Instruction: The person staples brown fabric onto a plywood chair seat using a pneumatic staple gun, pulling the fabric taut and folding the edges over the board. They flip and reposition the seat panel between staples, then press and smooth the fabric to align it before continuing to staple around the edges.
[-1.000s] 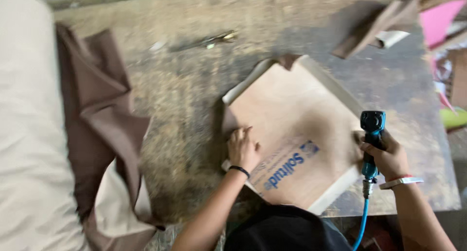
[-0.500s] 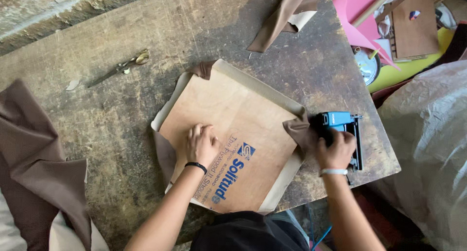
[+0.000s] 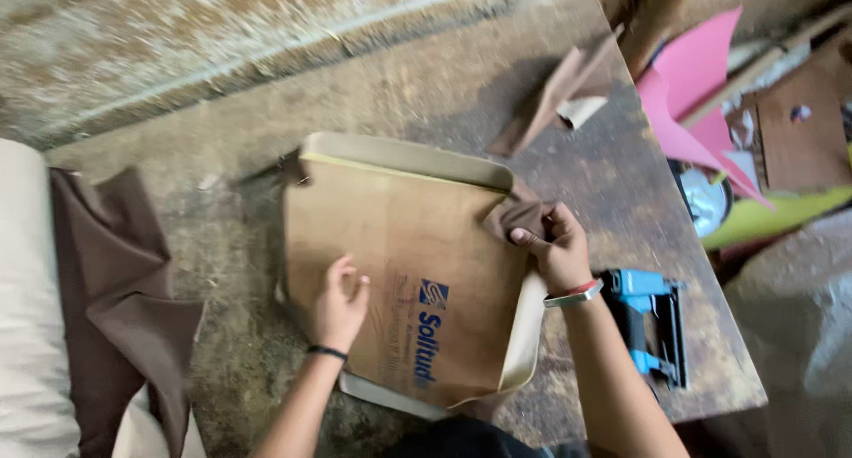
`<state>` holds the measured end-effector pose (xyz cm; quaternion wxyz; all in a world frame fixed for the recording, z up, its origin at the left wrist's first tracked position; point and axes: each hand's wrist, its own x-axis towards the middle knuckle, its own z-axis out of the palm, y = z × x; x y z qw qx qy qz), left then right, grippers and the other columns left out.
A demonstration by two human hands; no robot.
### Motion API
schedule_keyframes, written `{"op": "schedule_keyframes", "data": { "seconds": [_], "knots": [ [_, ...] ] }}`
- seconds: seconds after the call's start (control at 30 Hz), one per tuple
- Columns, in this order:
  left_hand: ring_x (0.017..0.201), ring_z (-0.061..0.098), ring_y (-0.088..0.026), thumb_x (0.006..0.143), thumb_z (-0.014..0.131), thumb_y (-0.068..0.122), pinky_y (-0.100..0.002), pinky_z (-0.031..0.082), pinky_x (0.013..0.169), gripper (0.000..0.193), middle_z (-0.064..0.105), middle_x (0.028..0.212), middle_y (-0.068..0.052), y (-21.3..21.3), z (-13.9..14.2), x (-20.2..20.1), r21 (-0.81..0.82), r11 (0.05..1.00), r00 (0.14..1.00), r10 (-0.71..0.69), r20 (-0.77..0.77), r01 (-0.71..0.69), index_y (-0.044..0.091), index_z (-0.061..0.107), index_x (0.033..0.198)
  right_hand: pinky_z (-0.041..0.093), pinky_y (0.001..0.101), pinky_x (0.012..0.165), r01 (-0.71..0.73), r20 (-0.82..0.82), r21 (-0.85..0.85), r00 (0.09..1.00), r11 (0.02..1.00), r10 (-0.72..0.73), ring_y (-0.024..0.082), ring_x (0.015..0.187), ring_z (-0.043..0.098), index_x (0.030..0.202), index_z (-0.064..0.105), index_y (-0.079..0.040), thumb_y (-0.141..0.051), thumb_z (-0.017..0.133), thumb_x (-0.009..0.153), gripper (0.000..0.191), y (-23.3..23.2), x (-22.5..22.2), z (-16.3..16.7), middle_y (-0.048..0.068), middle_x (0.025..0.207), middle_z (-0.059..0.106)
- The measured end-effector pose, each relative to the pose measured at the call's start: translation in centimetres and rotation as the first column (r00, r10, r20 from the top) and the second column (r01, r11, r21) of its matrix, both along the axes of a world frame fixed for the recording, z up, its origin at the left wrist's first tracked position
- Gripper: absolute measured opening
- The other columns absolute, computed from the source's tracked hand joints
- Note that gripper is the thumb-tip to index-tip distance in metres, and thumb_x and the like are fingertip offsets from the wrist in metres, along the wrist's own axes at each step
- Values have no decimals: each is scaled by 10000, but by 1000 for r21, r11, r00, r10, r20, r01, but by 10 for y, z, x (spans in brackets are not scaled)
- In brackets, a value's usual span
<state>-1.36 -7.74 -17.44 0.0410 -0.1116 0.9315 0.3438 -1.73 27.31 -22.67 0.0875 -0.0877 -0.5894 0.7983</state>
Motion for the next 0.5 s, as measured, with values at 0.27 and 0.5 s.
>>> {"op": "schedule_keyframes", "data": {
  "seconds": [0.27,0.5],
  "knots": [
    [1114,667,-230,991,662,237,-409,543,971,266,686,1154,-96,-104,242,30,-307,946,774,-269,-573,102,136,700,1234,562,295,917,-548,-175,74,816,833,552,101,1038,666,1139,585,-47,88,737,851,352,-22,-29,119,14,1103,709],
    [1460,397,-281,942,303,624,-543,359,1135,759,322,1645,-90,-54,209,-24,371,598,494,-799,343,711,236,311,1594,583,334,960,-496,-144,157,844,854,517,153,1115,684,1198,630,-19,71,709,802,414,-72,7,177,76,1253,698]
  ]
}}
